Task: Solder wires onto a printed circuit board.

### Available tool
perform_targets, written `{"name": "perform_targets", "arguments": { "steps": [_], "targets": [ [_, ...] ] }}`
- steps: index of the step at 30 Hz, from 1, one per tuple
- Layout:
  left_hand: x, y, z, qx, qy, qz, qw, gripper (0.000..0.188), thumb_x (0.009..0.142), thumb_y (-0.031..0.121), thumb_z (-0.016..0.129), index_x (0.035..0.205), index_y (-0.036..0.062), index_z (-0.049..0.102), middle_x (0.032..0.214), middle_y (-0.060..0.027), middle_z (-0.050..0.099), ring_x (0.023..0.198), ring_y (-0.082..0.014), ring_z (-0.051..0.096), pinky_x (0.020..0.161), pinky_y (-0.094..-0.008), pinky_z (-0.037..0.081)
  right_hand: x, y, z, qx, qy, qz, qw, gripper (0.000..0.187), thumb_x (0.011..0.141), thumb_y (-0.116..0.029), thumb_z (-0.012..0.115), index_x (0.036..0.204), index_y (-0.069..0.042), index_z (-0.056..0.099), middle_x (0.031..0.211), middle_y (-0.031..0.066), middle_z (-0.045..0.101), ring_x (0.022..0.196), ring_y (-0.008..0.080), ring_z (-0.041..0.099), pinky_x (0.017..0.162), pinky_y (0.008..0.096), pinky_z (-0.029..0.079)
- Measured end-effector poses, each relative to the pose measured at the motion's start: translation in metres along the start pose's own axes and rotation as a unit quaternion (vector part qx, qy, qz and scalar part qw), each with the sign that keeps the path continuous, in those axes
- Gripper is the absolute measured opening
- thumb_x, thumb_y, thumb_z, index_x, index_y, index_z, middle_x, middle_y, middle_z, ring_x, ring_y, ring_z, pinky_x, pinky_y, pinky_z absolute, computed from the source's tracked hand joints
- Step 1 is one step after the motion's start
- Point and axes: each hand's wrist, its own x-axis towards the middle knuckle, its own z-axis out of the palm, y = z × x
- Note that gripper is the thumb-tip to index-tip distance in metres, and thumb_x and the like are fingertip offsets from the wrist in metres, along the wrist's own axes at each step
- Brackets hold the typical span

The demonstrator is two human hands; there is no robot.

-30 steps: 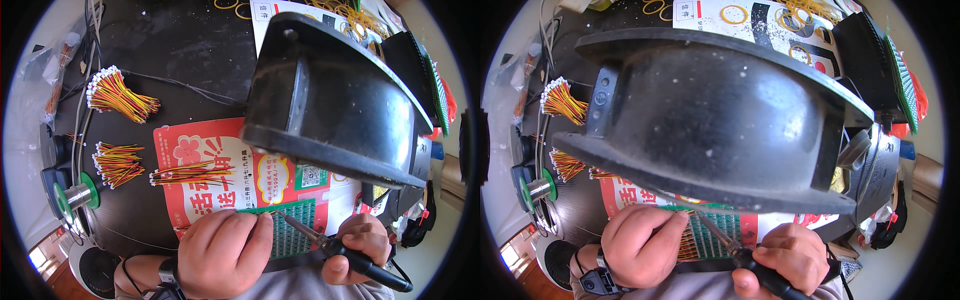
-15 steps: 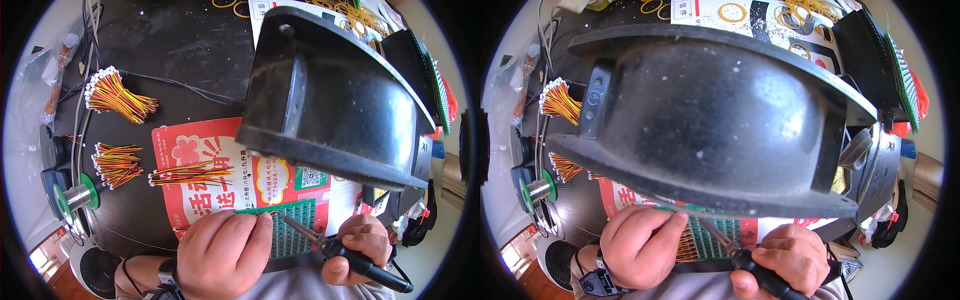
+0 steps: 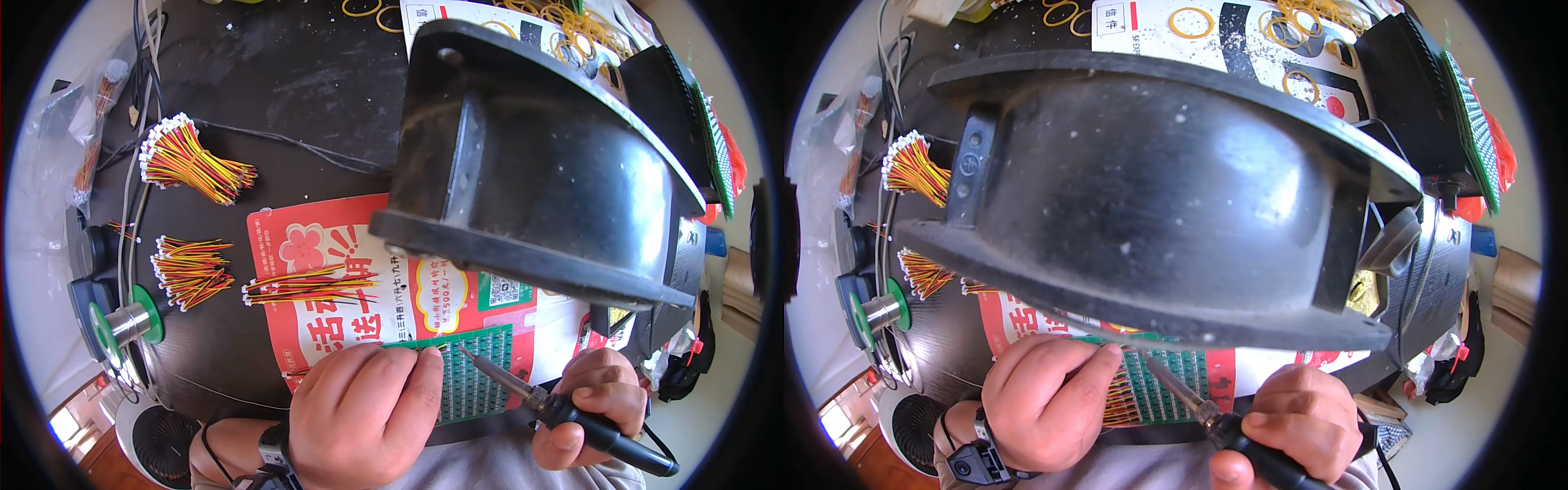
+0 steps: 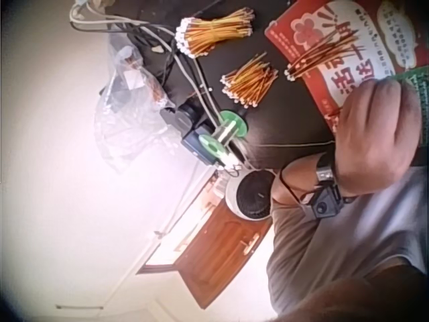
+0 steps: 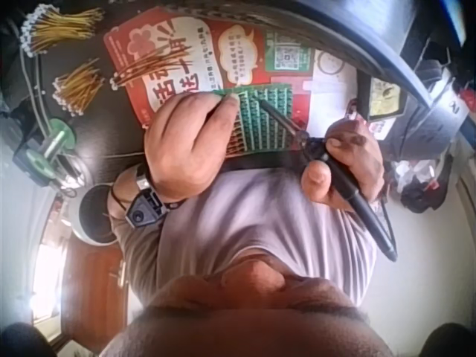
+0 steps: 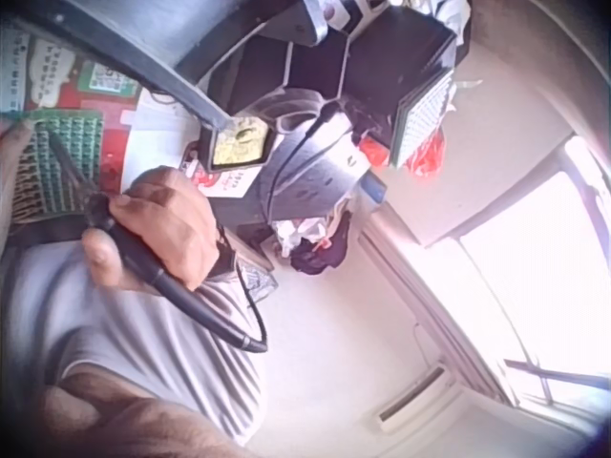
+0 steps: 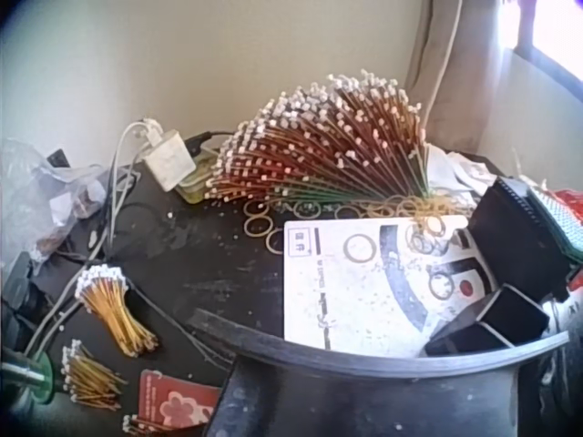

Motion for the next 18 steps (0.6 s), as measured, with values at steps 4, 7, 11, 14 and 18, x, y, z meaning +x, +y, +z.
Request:
{"name": "perform_targets", "arguments": {
  "steps": [4, 7, 11, 14, 18],
  "targets": [
    [0.014, 0.006, -0.004, -0.011, 0.025, 0.03, 0.999, 0.028, 0.066, -0.008, 0.066, 0.093, -0.0071, 0.069, 0.082, -0.013, 0.062, 0.063, -0.025, 0.06, 0.055, -0.0334, 0.051, 0.008, -0.005, -0.008, -0.011, -0.01, -0.011, 1.0, 0.04, 0.088, -0.039, 0.068, 0.089, -0.004, 0.049, 0.06, 0.0039, 0.047, 0.046, 0.0128, 0.047, 0.043, 0.0251, 0.036],
    [0.011, 0.005, -0.003, 0.02, 0.043, 0.041, 0.998, 0.028, 0.065, -0.008, 0.068, 0.093, -0.0059, 0.07, 0.08, -0.0115, 0.061, 0.061, -0.0232, 0.058, 0.053, -0.0312, 0.048, 0.004, 0.0, -0.004, -0.007, -0.017, -0.01, 1.0, 0.04, 0.087, -0.038, 0.069, 0.089, -0.003, 0.049, 0.058, 0.0037, 0.047, 0.044, 0.0131, 0.047, 0.042, 0.0253, 0.037],
    [0.001, 0.004, 0.005, 0.009, 0.04, 0.022, 0.999, 0.027, 0.065, -0.009, 0.069, 0.092, -0.0063, 0.07, 0.076, -0.0095, 0.059, 0.059, -0.0223, 0.055, 0.051, -0.0306, 0.046, 0.01, 0.001, -0.009, 0.026, -0.079, -0.004, 0.997, 0.039, 0.086, -0.035, 0.07, 0.089, -0.002, 0.05, 0.057, 0.0036, 0.048, 0.042, 0.0133, 0.047, 0.041, 0.0256, 0.038],
    [-0.001, 0.004, 0.007, 0.002, 0.053, 0.007, 0.999, 0.025, 0.066, -0.009, 0.07, 0.091, -0.0066, 0.07, 0.075, -0.0091, 0.057, 0.057, -0.0225, 0.055, 0.05, -0.0315, 0.046, 0.008, 0.0, -0.006, 0.016, -0.07, -0.016, 0.997, 0.038, 0.084, -0.032, 0.072, 0.089, -0.002, 0.05, 0.057, 0.0037, 0.048, 0.042, 0.0133, 0.047, 0.041, 0.0256, 0.038],
    [-0.001, 0.004, 0.008, 0.007, 0.057, 0.007, 0.998, 0.025, 0.066, -0.009, 0.07, 0.091, -0.0071, 0.069, 0.074, -0.0094, 0.057, 0.057, -0.0225, 0.055, 0.05, -0.0323, 0.046, 0.008, 0.001, -0.007, 0.018, -0.084, -0.019, 0.996, 0.037, 0.082, -0.029, 0.074, 0.09, -0.001, 0.051, 0.057, 0.0039, 0.049, 0.043, 0.0136, 0.048, 0.042, 0.0258, 0.038]
  ]
}}
